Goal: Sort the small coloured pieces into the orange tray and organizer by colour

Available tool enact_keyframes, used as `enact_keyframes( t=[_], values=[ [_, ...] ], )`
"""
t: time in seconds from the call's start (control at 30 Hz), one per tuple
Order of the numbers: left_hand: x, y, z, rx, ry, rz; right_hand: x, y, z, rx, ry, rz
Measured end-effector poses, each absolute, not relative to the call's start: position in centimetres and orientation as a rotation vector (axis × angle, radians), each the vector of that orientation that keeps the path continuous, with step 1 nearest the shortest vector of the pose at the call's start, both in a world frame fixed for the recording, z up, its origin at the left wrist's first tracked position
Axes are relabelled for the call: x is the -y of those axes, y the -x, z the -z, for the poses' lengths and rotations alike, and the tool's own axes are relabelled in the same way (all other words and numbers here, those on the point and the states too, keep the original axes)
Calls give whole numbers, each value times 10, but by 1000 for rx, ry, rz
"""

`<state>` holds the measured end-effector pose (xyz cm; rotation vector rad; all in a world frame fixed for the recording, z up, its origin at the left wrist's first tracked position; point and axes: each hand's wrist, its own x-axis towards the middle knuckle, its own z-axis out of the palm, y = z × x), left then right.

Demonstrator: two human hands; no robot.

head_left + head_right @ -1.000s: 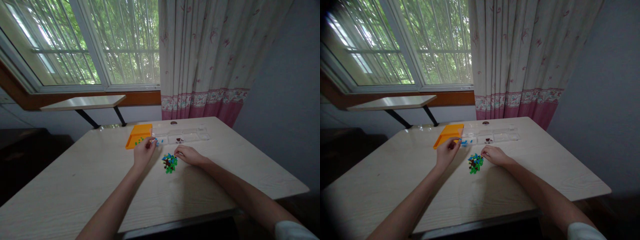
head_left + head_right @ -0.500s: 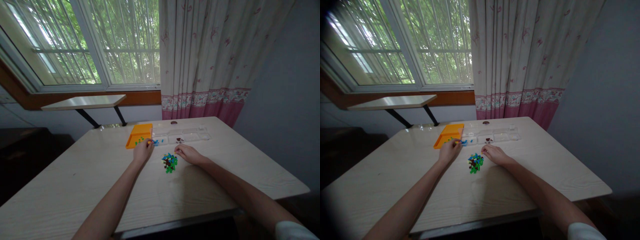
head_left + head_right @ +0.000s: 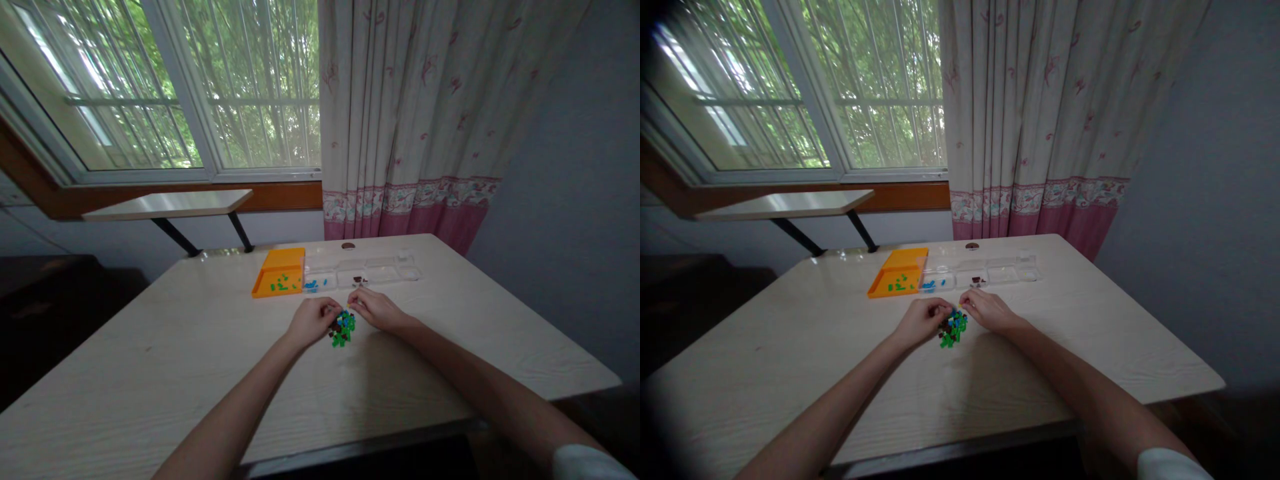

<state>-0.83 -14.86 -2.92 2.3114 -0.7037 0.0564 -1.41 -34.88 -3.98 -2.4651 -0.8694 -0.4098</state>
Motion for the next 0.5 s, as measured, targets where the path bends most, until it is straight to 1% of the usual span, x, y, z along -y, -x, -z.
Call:
enact_keyframes(
  t=[0.07, 0.27, 0.5],
  values=[
    [154, 14, 30, 716, -2280, -29, 348, 15, 39, 897, 2461, 436],
    [152, 17, 25, 739, -2404, -161, 344, 18, 39, 948, 2440, 414],
    [153, 22, 19, 825, -2486, -202, 339, 24, 36, 921, 2401, 391]
  ],
)
